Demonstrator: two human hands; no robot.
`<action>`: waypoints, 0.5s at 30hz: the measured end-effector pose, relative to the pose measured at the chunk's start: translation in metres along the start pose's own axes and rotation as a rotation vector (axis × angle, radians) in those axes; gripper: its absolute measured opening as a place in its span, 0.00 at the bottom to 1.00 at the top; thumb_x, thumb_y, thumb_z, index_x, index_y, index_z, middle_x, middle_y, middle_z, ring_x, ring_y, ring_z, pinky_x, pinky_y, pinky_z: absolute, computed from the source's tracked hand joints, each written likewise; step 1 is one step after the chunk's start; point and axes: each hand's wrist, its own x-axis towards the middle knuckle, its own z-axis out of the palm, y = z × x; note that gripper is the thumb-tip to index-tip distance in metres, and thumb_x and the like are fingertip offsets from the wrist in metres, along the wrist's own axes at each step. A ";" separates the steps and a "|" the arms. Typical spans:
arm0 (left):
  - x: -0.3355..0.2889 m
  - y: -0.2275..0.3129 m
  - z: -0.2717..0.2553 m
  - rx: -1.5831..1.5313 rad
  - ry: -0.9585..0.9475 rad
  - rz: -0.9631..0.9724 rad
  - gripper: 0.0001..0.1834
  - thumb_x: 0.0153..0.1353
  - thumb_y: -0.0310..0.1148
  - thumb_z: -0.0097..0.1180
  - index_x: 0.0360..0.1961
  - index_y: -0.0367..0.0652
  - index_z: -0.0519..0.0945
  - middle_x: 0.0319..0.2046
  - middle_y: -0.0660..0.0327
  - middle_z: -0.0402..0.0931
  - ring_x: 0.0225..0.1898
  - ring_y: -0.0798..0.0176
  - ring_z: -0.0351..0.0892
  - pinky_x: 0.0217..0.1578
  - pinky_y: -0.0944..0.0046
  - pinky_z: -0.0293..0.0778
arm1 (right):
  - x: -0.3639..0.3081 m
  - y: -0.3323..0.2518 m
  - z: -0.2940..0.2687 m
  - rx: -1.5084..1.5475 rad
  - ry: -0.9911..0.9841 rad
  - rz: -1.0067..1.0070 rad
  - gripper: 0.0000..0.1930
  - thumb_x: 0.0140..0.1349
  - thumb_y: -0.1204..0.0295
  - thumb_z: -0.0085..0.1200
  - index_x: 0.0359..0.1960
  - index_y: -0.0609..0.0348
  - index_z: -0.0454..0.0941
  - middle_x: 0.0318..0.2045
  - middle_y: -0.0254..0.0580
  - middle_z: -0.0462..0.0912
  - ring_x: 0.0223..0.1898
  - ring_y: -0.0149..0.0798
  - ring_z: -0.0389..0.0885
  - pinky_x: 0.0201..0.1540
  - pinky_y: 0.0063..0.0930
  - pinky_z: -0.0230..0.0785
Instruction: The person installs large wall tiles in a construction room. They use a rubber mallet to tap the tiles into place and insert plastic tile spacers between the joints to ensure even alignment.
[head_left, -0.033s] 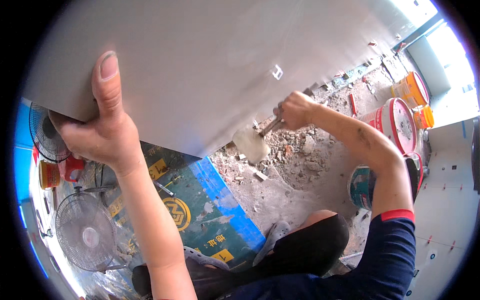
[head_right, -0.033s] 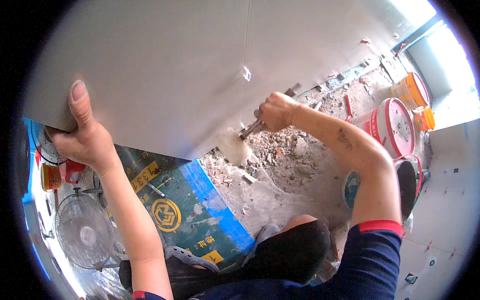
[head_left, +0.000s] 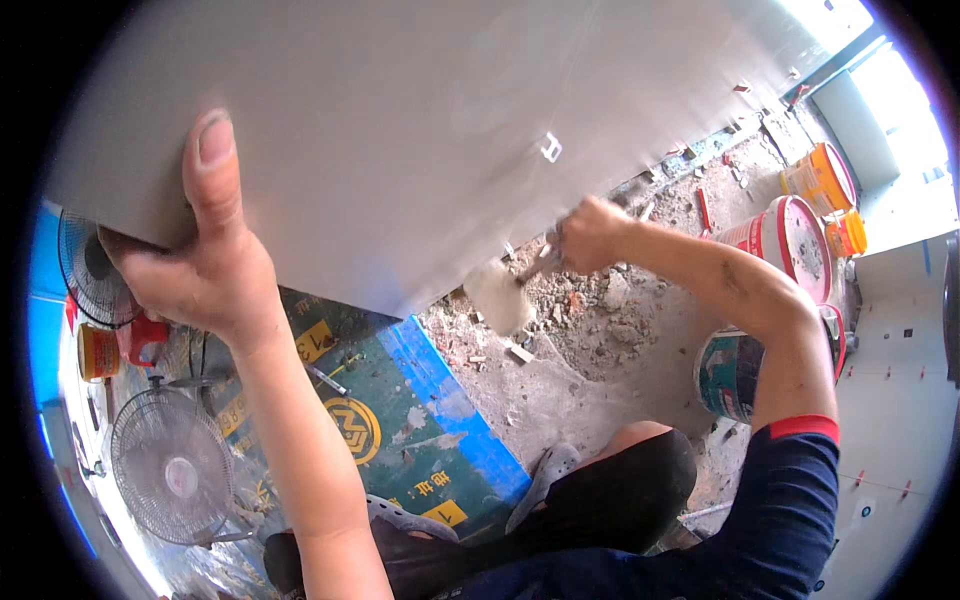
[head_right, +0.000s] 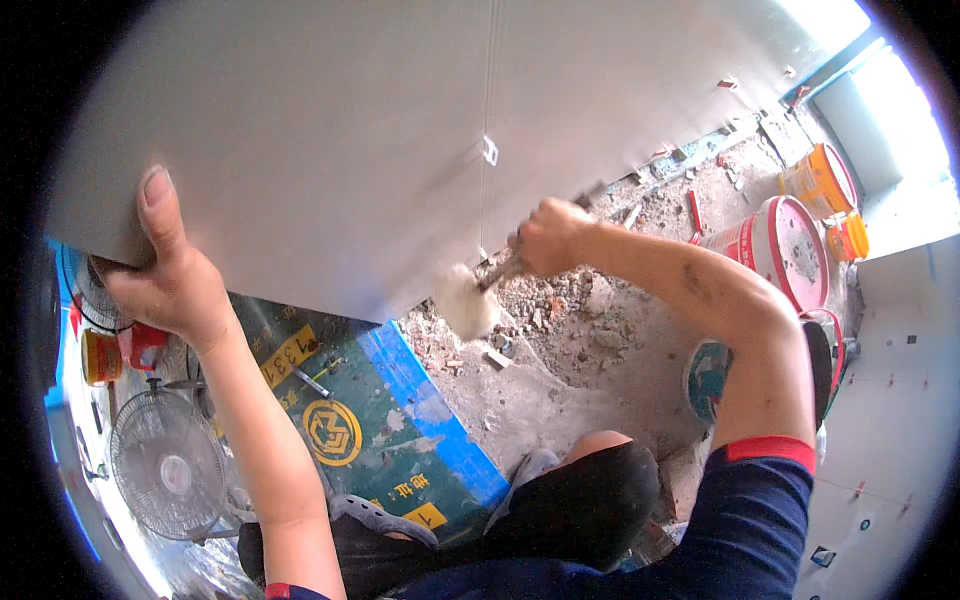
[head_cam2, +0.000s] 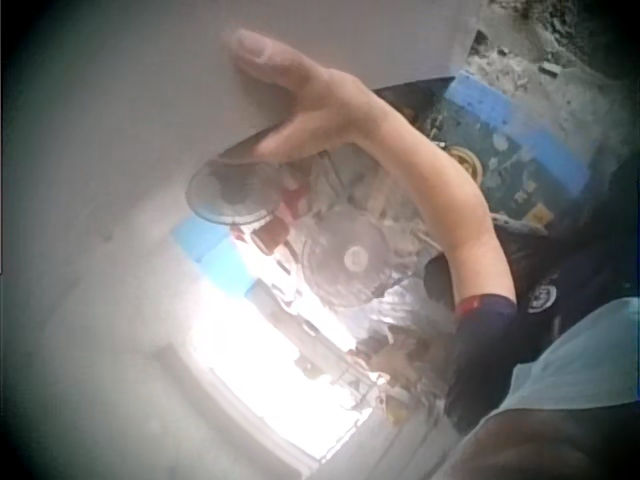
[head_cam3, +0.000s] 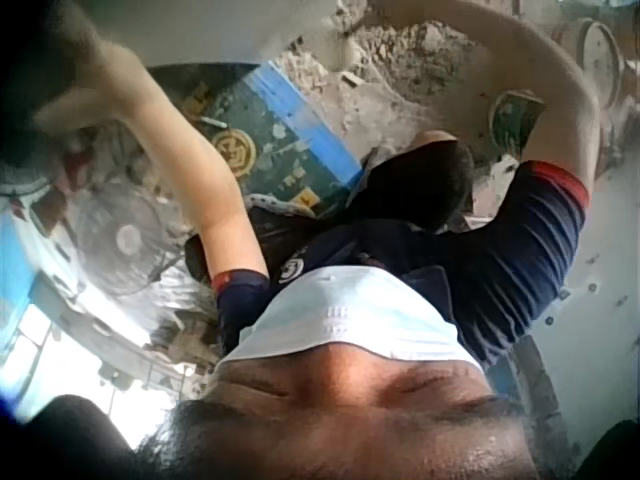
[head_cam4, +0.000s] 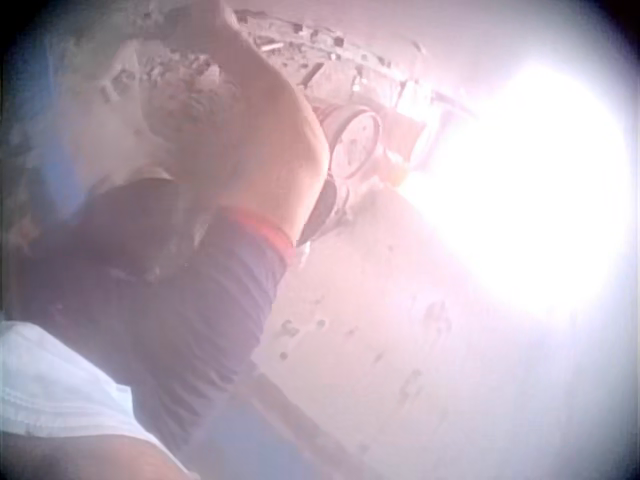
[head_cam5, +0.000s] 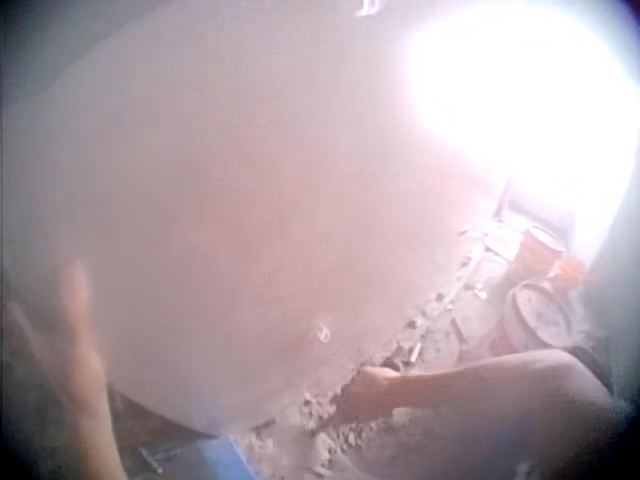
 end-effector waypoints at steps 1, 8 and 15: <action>-0.001 -0.001 0.001 0.014 -0.002 -0.013 0.40 0.53 0.61 0.66 0.46 0.29 0.76 0.40 0.47 0.81 0.43 0.54 0.84 0.40 0.59 0.83 | -0.012 -0.006 0.003 -0.110 0.072 -0.082 0.33 0.70 0.38 0.27 0.34 0.53 0.77 0.29 0.33 0.83 0.27 0.32 0.81 0.31 0.32 0.76; -0.002 0.002 -0.006 0.168 -0.041 -0.072 0.42 0.55 0.62 0.62 0.49 0.27 0.73 0.42 0.45 0.79 0.43 0.51 0.84 0.38 0.57 0.84 | -0.038 0.008 -0.004 -0.042 0.225 -0.050 0.31 0.66 0.35 0.38 0.36 0.51 0.77 0.20 0.32 0.79 0.26 0.34 0.82 0.32 0.31 0.76; -0.002 -0.005 -0.008 0.168 -0.038 -0.076 0.44 0.56 0.63 0.61 0.52 0.27 0.70 0.42 0.44 0.78 0.43 0.49 0.84 0.37 0.57 0.84 | -0.067 0.011 -0.038 0.082 0.433 -0.090 0.34 0.63 0.32 0.38 0.28 0.51 0.77 0.19 0.32 0.78 0.22 0.35 0.81 0.26 0.32 0.75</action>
